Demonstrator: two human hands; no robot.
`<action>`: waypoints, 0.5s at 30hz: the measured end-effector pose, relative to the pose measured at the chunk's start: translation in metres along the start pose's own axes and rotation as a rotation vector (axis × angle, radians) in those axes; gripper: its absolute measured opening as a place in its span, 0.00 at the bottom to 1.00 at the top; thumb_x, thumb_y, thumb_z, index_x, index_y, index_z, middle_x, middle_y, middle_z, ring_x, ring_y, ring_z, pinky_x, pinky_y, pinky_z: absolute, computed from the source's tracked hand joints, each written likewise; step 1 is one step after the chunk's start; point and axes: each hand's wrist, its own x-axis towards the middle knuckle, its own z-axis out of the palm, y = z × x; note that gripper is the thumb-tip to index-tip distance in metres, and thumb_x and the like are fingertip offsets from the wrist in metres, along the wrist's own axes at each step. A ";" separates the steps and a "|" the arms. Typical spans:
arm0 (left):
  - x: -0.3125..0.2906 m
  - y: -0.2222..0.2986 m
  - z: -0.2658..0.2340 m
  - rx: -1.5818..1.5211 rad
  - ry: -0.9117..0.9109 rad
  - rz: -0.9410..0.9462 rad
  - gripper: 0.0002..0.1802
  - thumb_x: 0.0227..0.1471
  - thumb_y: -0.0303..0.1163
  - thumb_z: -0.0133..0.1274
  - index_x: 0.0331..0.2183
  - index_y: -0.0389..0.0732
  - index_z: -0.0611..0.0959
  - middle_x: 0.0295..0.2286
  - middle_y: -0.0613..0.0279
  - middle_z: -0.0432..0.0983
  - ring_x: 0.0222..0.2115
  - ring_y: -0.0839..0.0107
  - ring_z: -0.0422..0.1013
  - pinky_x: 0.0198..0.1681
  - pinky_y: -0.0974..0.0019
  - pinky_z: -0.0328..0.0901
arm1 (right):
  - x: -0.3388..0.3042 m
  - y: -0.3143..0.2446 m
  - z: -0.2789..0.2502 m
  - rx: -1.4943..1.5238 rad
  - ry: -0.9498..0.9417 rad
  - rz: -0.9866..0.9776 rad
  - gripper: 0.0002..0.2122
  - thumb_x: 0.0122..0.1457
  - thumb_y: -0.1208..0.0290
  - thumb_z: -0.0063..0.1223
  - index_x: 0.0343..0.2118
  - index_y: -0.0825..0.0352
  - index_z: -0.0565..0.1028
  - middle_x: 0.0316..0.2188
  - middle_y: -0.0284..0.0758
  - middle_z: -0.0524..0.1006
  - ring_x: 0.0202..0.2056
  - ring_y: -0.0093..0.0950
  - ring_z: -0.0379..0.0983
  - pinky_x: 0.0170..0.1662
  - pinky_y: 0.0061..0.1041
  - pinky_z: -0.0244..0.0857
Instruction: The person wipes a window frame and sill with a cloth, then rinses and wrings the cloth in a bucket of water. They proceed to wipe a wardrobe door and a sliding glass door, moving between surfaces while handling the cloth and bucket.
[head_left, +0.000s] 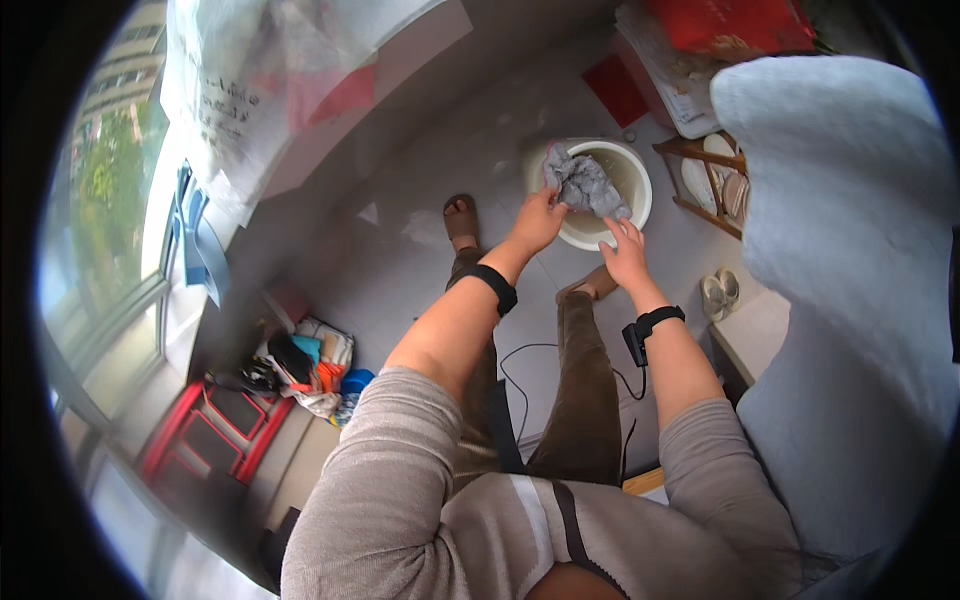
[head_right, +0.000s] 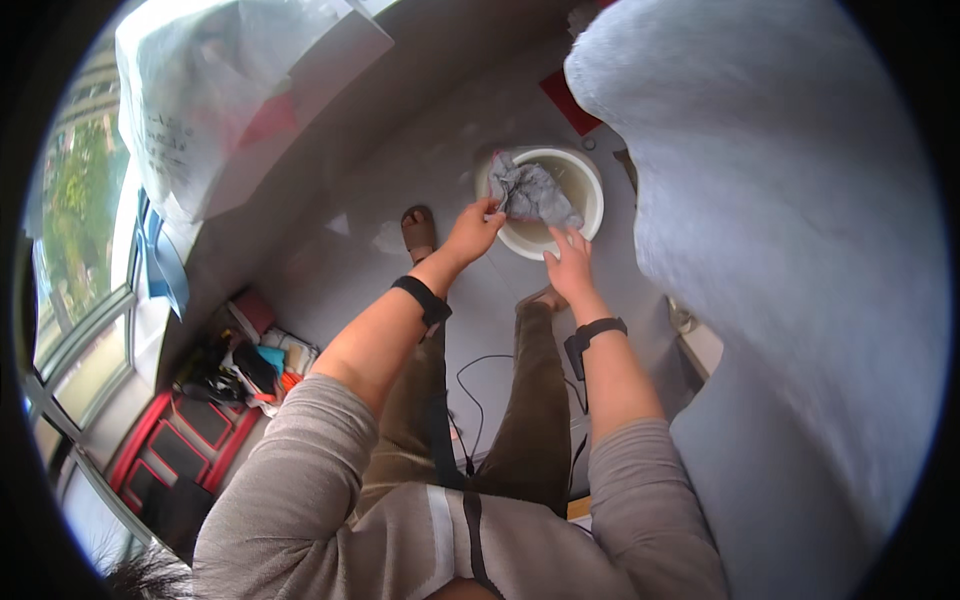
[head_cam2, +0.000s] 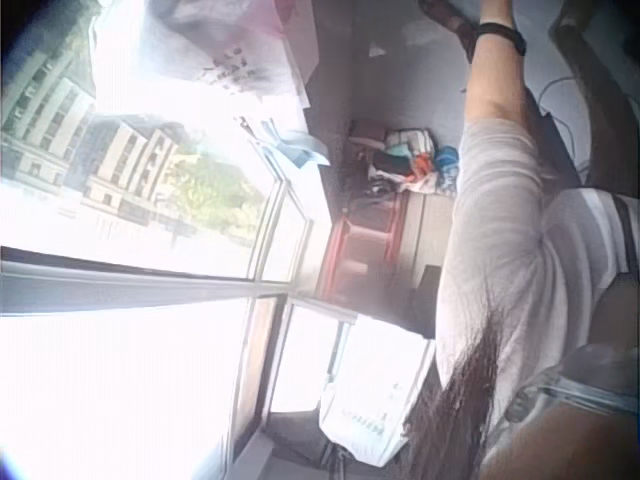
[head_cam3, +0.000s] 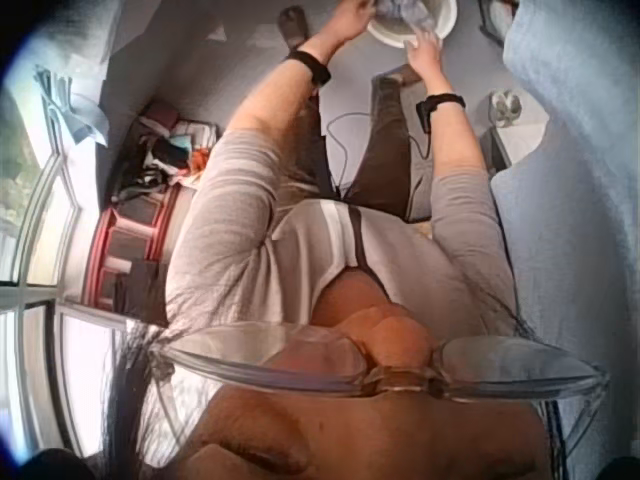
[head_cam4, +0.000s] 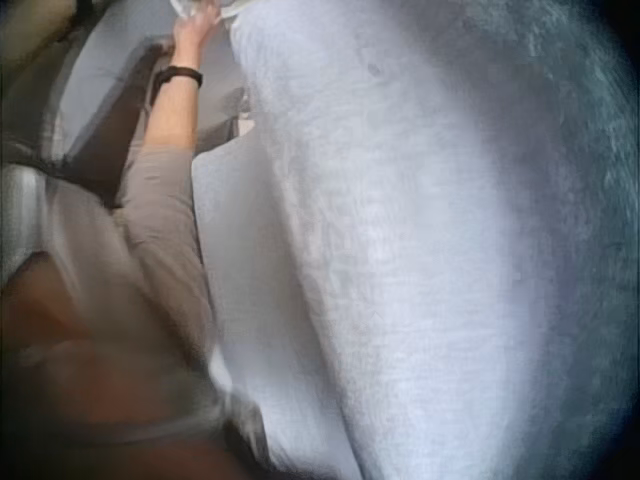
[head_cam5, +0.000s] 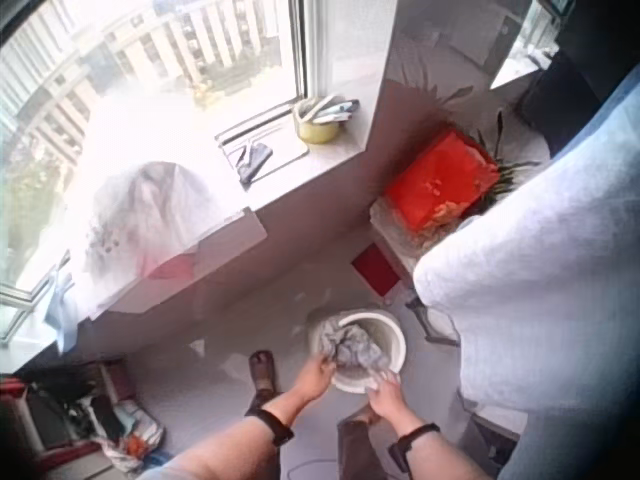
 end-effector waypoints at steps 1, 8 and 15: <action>0.002 -0.009 0.008 -0.033 0.040 -0.025 0.26 0.53 0.40 0.52 0.49 0.32 0.74 0.44 0.42 0.73 0.43 0.51 0.72 0.48 0.59 0.66 | 0.013 0.008 0.000 -0.028 0.005 -0.097 0.23 0.51 0.72 0.58 0.53 0.58 0.71 0.58 0.43 0.62 0.57 0.45 0.57 0.60 0.38 0.54; 0.014 -0.038 0.094 -0.223 0.162 -0.094 0.31 0.53 0.38 0.53 0.55 0.32 0.67 0.46 0.41 0.71 0.41 0.56 0.72 0.46 0.59 0.66 | 0.062 0.032 0.020 -0.185 -0.159 -0.228 0.29 0.53 0.74 0.55 0.60 0.51 0.63 0.63 0.37 0.55 0.62 0.45 0.50 0.60 0.41 0.55; 0.035 -0.068 0.110 -0.360 0.100 -0.190 0.41 0.53 0.40 0.51 0.60 0.28 0.55 0.51 0.36 0.64 0.50 0.55 0.66 0.54 0.61 0.60 | 0.093 0.047 0.083 -0.294 -0.022 -0.093 0.28 0.51 0.74 0.54 0.57 0.52 0.66 0.59 0.38 0.59 0.58 0.46 0.56 0.57 0.46 0.56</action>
